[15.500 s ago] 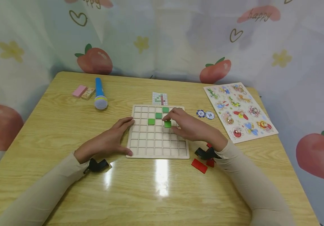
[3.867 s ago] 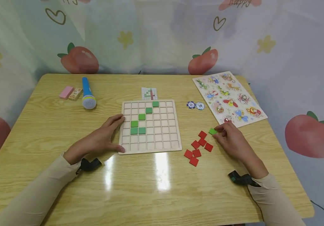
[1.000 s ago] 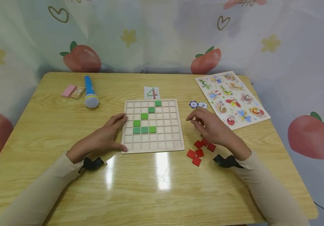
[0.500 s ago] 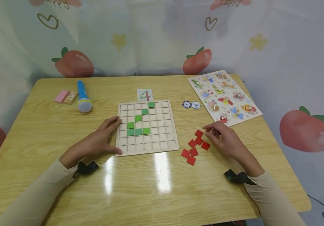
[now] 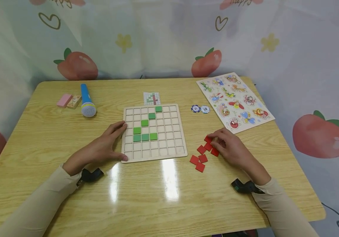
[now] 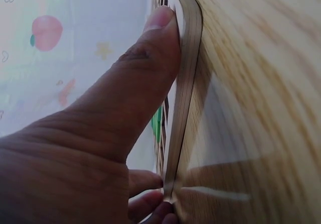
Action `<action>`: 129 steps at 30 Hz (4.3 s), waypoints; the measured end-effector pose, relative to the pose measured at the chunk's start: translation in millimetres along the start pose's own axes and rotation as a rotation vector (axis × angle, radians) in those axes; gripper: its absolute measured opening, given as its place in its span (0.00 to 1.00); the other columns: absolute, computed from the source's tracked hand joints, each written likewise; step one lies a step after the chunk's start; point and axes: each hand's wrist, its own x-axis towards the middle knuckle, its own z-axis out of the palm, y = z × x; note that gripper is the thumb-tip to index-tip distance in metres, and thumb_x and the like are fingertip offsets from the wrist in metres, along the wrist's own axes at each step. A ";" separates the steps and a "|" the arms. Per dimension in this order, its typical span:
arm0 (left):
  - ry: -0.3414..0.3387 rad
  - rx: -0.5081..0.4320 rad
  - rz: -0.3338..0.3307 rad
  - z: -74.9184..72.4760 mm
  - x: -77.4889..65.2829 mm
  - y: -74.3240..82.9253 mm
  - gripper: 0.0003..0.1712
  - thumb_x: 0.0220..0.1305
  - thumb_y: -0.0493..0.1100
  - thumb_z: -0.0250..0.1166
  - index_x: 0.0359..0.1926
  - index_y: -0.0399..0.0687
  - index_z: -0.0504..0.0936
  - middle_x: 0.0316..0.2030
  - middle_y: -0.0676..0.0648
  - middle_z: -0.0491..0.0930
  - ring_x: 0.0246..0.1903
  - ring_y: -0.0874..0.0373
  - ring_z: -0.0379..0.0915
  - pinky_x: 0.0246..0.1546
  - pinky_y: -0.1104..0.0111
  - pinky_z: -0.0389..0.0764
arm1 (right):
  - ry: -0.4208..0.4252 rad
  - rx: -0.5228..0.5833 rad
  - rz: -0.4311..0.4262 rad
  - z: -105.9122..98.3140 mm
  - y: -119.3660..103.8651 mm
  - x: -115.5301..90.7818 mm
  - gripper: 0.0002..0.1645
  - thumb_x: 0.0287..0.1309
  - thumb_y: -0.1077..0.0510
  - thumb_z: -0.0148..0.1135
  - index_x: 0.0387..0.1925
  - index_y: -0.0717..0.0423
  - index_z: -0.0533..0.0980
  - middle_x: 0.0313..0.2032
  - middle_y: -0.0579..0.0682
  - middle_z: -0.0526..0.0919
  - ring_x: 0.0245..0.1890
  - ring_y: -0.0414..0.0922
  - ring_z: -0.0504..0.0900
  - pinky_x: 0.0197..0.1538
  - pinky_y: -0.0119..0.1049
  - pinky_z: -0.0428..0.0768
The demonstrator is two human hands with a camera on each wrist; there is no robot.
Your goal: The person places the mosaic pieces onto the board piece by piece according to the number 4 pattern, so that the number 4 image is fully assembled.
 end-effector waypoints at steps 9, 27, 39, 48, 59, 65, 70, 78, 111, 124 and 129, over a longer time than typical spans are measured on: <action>-0.005 -0.008 -0.006 -0.5 0.2 0.4 0.75 0.55 0.61 0.83 0.88 0.47 0.42 0.88 0.47 0.35 0.86 0.41 0.39 0.78 0.43 0.65 | 0.010 -0.028 -0.011 3.3 5.4 0.7 0.17 0.69 0.64 0.69 0.58 0.54 0.85 0.44 0.49 0.79 0.35 0.34 0.69 0.37 0.26 0.70; -0.007 -0.015 -0.002 -1.5 -0.8 0.1 0.74 0.56 0.63 0.82 0.88 0.48 0.42 0.88 0.47 0.34 0.86 0.41 0.39 0.78 0.43 0.65 | -0.004 -0.037 -0.004 6.7 1.7 7.5 0.16 0.68 0.66 0.70 0.55 0.56 0.84 0.44 0.49 0.79 0.35 0.37 0.70 0.37 0.28 0.72; -0.009 -0.024 -0.002 -0.7 -0.1 -0.5 0.75 0.55 0.62 0.83 0.87 0.47 0.42 0.88 0.47 0.34 0.86 0.42 0.37 0.79 0.44 0.64 | -0.058 -0.042 -0.030 -4.9 -3.4 24.8 0.17 0.68 0.65 0.68 0.56 0.53 0.81 0.44 0.48 0.78 0.35 0.38 0.70 0.35 0.29 0.73; -0.009 -0.024 0.010 -0.9 -0.6 -1.0 0.76 0.55 0.62 0.82 0.87 0.46 0.41 0.88 0.47 0.33 0.86 0.42 0.37 0.79 0.44 0.64 | -0.092 -0.039 -0.218 -10.8 -34.7 70.5 0.16 0.68 0.67 0.67 0.54 0.54 0.80 0.46 0.51 0.78 0.33 0.38 0.69 0.33 0.30 0.71; -0.004 -0.039 0.021 -0.4 -1.7 1.7 0.74 0.56 0.61 0.82 0.87 0.45 0.43 0.87 0.46 0.35 0.86 0.42 0.39 0.78 0.46 0.66 | -0.308 -0.050 -0.227 9.1 -82.1 145.2 0.16 0.71 0.64 0.66 0.58 0.60 0.81 0.53 0.57 0.80 0.42 0.49 0.80 0.47 0.43 0.83; -0.004 -0.025 0.010 -3.2 -2.1 1.0 0.74 0.56 0.62 0.82 0.87 0.47 0.43 0.88 0.47 0.35 0.86 0.43 0.40 0.78 0.46 0.67 | -0.381 -0.056 -0.219 25.9 -93.9 173.3 0.13 0.73 0.62 0.64 0.56 0.57 0.80 0.55 0.57 0.78 0.45 0.50 0.79 0.51 0.46 0.83; -0.006 -0.035 0.004 -3.3 -2.1 -1.2 0.75 0.55 0.63 0.82 0.88 0.48 0.42 0.88 0.48 0.34 0.86 0.43 0.39 0.78 0.46 0.66 | -0.421 -0.075 -0.215 35.9 -98.7 188.6 0.11 0.75 0.61 0.63 0.55 0.57 0.80 0.55 0.59 0.77 0.45 0.51 0.78 0.50 0.47 0.82; -0.010 -0.036 0.003 -2.9 -0.7 -1.2 0.75 0.54 0.62 0.83 0.88 0.48 0.43 0.88 0.47 0.35 0.86 0.43 0.39 0.79 0.47 0.66 | -0.443 -0.068 -0.212 44.5 -98.5 199.3 0.10 0.76 0.62 0.60 0.54 0.58 0.80 0.54 0.60 0.77 0.41 0.50 0.75 0.48 0.46 0.79; -0.021 -0.022 0.027 -0.5 3.1 8.6 0.74 0.57 0.61 0.82 0.87 0.46 0.42 0.88 0.46 0.35 0.86 0.43 0.38 0.78 0.46 0.66 | -0.219 -0.028 -0.237 4.1 -67.2 125.9 0.14 0.75 0.67 0.61 0.58 0.57 0.81 0.53 0.54 0.82 0.39 0.45 0.77 0.43 0.41 0.80; -0.023 -0.007 -0.003 -1.8 -0.8 3.2 0.75 0.56 0.61 0.82 0.87 0.45 0.40 0.88 0.46 0.32 0.87 0.42 0.35 0.79 0.44 0.64 | 0.047 0.085 -0.191 -22.9 -30.3 -14.5 0.26 0.55 0.78 0.73 0.51 0.53 0.83 0.42 0.37 0.80 0.33 0.29 0.68 0.35 0.27 0.71; -0.018 -0.002 -0.001 -2.5 -2.6 2.0 0.74 0.57 0.61 0.81 0.87 0.45 0.41 0.88 0.45 0.33 0.86 0.40 0.36 0.78 0.43 0.64 | 0.033 0.190 -0.218 -5.0 -31.3 -43.5 0.28 0.51 0.78 0.75 0.51 0.50 0.84 0.41 0.36 0.80 0.34 0.28 0.70 0.35 0.25 0.72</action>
